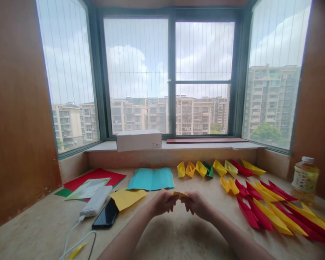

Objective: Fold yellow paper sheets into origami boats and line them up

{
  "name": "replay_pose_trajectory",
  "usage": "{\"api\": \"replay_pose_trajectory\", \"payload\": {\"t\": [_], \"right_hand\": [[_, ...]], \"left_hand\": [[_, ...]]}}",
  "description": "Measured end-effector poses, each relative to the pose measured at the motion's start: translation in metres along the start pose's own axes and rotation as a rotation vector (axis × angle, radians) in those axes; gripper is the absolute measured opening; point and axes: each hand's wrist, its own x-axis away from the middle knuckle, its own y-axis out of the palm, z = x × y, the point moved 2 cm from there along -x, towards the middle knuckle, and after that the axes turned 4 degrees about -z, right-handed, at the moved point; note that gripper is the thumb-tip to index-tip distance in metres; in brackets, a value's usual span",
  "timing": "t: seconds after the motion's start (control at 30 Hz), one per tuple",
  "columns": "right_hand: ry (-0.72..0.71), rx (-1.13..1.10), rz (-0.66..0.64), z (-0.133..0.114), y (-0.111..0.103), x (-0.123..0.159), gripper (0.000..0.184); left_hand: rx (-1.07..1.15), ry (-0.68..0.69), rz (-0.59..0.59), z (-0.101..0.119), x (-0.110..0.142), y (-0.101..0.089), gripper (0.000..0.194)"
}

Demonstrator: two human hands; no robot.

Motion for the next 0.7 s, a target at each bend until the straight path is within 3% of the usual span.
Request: {"api": "replay_pose_trajectory", "payload": {"t": [0.1, 0.23, 0.33, 0.47, 0.57, 0.7], "right_hand": [[-0.034, -0.129, -0.035, -0.002, 0.004, -0.003, 0.047], [-0.05, -0.226, 0.052, -0.019, 0.011, -0.012, 0.055], [-0.052, -0.151, 0.053, -0.028, 0.018, -0.02, 0.055], [-0.023, -0.071, 0.063, -0.016, 0.027, -0.024, 0.055], [-0.088, 0.049, 0.133, -0.005, 0.026, -0.018, 0.042], [-0.177, 0.157, 0.212, -0.004, 0.018, -0.004, 0.044]], "left_hand": [[-0.164, -0.018, 0.081, 0.009, -0.002, -0.008, 0.047], [-0.029, -0.033, 0.194, 0.012, -0.001, -0.009, 0.05], [0.09, -0.087, 0.273, 0.006, 0.003, -0.002, 0.053], [0.104, -0.158, 0.357, -0.005, 0.011, 0.01, 0.054], [0.077, -0.169, 0.429, -0.01, 0.015, 0.016, 0.06], [0.048, -0.182, 0.475, -0.011, 0.02, 0.019, 0.064]]}}
